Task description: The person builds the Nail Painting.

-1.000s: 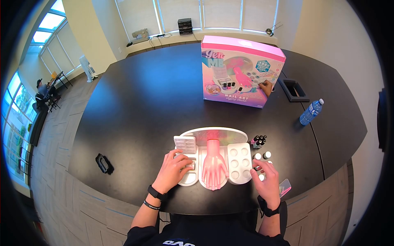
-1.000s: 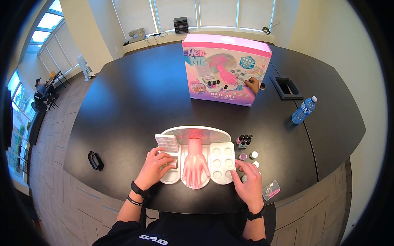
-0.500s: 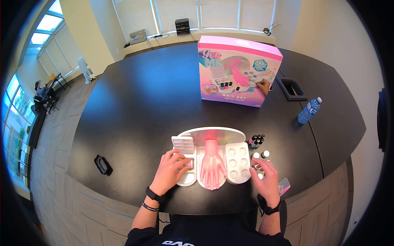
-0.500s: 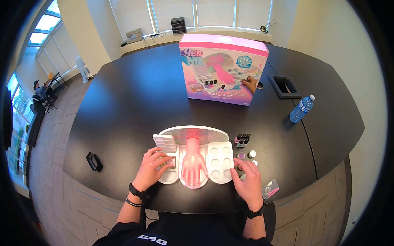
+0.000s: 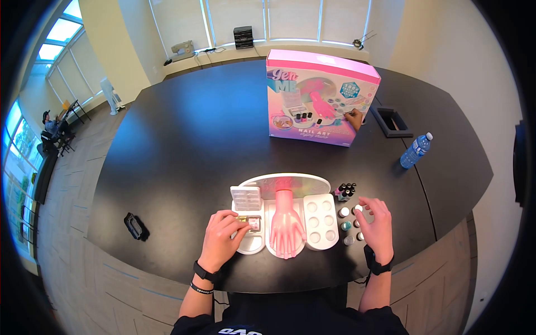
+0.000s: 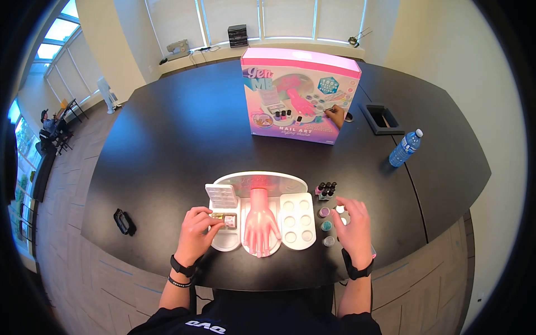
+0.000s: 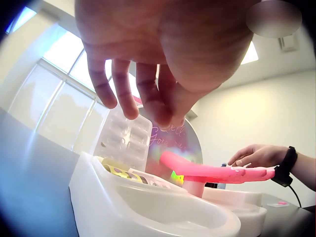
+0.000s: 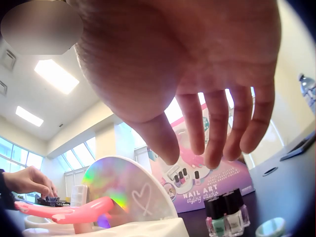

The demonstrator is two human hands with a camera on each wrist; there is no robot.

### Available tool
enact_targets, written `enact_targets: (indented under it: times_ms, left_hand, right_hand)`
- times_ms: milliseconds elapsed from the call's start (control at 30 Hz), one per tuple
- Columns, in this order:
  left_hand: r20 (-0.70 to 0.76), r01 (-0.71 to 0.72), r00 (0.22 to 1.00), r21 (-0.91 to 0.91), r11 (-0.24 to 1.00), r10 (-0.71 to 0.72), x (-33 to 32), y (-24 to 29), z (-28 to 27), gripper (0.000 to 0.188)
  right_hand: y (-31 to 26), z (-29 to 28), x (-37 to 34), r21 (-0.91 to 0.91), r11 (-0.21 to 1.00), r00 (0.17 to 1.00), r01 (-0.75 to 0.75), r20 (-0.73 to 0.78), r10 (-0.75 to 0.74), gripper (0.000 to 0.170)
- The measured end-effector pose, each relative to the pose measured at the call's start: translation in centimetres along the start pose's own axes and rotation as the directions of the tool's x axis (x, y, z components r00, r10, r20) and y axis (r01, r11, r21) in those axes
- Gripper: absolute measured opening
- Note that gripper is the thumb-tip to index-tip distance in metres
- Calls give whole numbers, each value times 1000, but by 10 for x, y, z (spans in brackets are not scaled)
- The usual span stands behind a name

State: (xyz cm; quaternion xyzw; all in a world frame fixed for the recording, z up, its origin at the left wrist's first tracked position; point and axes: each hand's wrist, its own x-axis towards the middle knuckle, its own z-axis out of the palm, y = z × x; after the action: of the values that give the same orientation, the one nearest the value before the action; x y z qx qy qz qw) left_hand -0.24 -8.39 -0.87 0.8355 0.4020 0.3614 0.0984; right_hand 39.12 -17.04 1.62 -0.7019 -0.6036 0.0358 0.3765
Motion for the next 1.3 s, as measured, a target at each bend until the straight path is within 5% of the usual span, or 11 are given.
enact_targets:
  times_ms: [567, 1300]
  left_hand:
    - [26, 45, 999, -49, 998, -44, -7, -2, -1, 9]
    - [1, 63, 998, -55, 996, -63, -11, 3, -1, 7]
  right_hand:
    - [13, -3, 45, -79, 995, 998, 62, 28, -60, 29]
    - [36, 72, 64, -230, 973, 999, -4, 43, 15, 23]
